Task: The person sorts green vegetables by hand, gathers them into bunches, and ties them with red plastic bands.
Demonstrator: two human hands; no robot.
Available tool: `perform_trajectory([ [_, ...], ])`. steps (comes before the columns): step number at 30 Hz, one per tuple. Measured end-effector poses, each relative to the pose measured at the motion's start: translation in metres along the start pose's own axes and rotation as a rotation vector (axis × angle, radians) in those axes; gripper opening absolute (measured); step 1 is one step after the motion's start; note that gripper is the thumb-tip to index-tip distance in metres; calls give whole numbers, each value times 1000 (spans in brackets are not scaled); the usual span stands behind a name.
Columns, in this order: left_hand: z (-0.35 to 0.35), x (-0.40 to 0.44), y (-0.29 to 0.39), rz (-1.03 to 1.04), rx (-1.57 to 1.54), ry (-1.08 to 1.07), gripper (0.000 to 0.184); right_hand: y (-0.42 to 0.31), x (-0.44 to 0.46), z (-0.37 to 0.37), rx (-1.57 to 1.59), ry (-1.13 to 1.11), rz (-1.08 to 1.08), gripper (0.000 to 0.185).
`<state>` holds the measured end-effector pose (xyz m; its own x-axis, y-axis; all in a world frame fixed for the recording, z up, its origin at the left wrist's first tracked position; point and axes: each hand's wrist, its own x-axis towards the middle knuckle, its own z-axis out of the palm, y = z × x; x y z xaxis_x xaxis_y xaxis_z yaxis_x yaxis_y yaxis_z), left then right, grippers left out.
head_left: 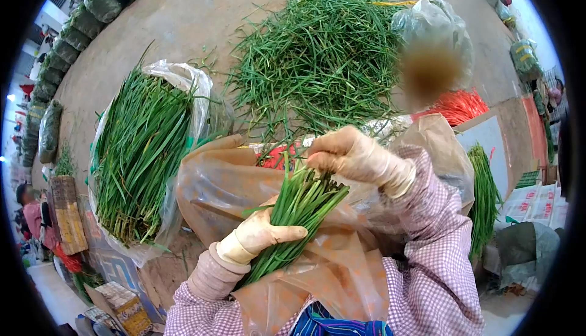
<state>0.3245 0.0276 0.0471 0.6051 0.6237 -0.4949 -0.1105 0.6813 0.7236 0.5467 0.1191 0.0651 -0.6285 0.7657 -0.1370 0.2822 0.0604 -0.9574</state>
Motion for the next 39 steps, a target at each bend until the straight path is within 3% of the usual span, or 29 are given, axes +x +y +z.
perform_trajectory([
  [1, 1, -1, 1, 1, -47, -2, 63, -1, 0, -12, -10, 18, 126, 24],
  [3, 2, -3, 6, -32, -43, -6, 62, 15, 9, -51, 153, 290, 128, 20],
  [4, 3, -4, 9, -64, -25, -15, 61, 14, 12, -83, 198, 437, 62, 21],
  [6, 4, -5, 9, -57, -79, -35, 57, 15, 10, -122, 666, 782, -271, 22],
  [7, 2, -5, 8, -89, -82, -28, 55, 7, 15, -141, 394, 909, -336, 23],
  [9, -3, -1, 0, -110, -107, -23, 47, -39, 17, -134, 88, 958, -385, 24],
  [10, -6, 0, -2, -117, -104, -31, 47, -71, 22, -98, 57, 895, -371, 25],
  [12, -12, 0, -2, -263, -259, -36, 45, -87, 27, -48, 221, 478, -272, 20],
  [14, -10, -1, -8, -160, -278, -79, 50, -74, 34, -14, -28, 43, -455, 19],
  [16, -13, 5, -19, -24, -558, -31, 67, -47, 32, 17, -228, -175, -575, 17],
  [17, -17, 8, -20, 27, -662, -39, 77, -41, 32, 21, -222, -180, -579, 17],
  [19, -8, -9, -10, 8, -680, -52, 78, -33, 29, 23, -951, -212, -552, 20],
  [20, -3, -15, -4, -14, -695, -76, 79, -33, 27, 20, -952, -213, -551, 20],
  [22, -2, -15, 0, -58, -528, -68, 71, -33, 19, 10, -666, -197, -511, 27],
  [23, -4, -15, 2, -100, -357, -56, 65, -25, 17, 7, -302, 16, -567, 28],
  [24, -5, -14, 4, -139, -185, -43, 60, -27, 7, 0, -106, 176, -246, 26],
  [26, -6, -12, 6, -203, -284, -50, 58, -16, 4, -19, 342, 363, -22, 28],
  [28, -1, -12, 4, -69, -265, -17, 58, -3, -4, -24, 394, 247, 36, 30],
  [30, 2, -9, 5, -77, -284, -30, 58, 8, -7, -11, 342, -80, 237, 28],
  [35, 1, -11, 8, -123, -269, -24, 59, 26, 2, 10, 443, -122, 191, 22],
  [37, 1, -12, 7, -104, -259, 11, 60, 21, 0, 8, 111, 207, 76, 20],
  [39, 1, -11, 6, -84, -252, 38, 61, 18, 3, -14, 287, 498, 65, 13],
])
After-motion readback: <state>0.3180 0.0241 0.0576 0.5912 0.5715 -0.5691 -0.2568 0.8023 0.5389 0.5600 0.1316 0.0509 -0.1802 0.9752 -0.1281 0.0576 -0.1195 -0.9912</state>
